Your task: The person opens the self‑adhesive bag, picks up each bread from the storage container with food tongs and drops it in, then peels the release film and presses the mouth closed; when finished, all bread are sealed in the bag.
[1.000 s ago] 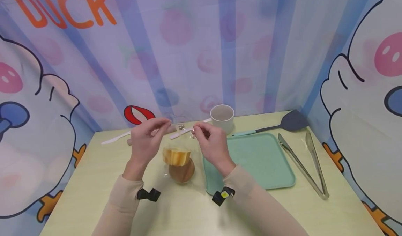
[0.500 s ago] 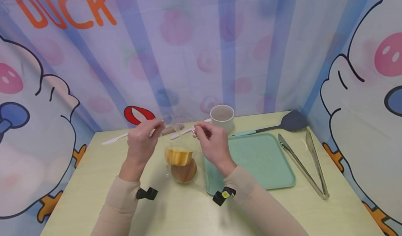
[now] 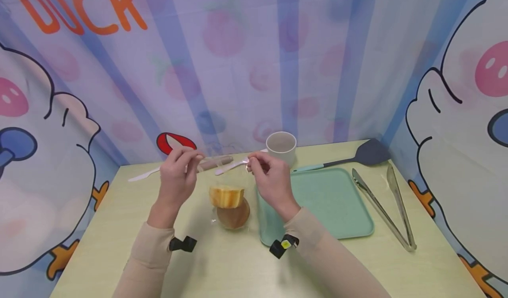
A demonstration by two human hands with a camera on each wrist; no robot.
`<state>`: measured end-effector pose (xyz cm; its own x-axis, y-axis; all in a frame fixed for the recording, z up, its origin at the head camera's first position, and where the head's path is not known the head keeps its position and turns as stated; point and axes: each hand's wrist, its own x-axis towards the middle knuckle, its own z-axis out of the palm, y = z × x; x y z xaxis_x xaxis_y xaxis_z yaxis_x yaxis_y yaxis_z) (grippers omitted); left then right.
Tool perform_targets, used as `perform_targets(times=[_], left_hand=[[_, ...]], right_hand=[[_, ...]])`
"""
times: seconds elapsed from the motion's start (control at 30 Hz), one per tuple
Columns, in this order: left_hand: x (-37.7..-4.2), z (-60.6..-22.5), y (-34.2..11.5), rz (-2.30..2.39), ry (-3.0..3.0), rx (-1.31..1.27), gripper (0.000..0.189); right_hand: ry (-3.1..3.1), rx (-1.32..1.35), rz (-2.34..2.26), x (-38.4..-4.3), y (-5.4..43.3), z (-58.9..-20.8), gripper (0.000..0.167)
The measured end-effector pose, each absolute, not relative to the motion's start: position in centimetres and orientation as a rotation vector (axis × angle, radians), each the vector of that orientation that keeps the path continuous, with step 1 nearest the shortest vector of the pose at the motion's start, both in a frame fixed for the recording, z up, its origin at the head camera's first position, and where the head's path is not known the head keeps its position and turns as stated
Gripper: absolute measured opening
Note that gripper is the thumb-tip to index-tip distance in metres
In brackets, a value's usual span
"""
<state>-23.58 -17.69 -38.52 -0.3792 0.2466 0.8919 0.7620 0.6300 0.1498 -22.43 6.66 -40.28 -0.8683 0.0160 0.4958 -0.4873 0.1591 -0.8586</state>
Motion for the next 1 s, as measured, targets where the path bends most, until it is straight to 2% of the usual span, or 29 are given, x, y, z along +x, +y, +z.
perform_targets(times=[0.17, 0.3, 0.6, 0.87, 1.0], left_hand=[[-23.5, -38.4, -18.1, -0.684, -1.914, -0.734, 0.032], [-23.4, -38.4, -18.5, -0.698, -1.892, -0.678, 0.044], [-23.1, -38.0, -19.9, -0.736, -1.875, -0.631, 0.023], [-23.1, -38.0, -22.0, -0.705, -1.854, -0.559, 0.032], [-23.1, -38.4, -23.0, -0.703, -1.862, -0.499, 0.030]], right_hand=[[-2.039, 0.410, 1.778, -22.6, 6.8, -40.3, 0.015], [-2.015, 0.393, 1.794, -22.7, 6.9, -40.4, 0.014], [-1.993, 0.364, 1.797, -22.9, 7.1, -40.5, 0.014], [-2.015, 0.379, 1.841, -23.1, 7.3, -40.5, 0.016], [-2.039, 0.372, 1.881, -23.1, 7.4, -40.4, 0.017]])
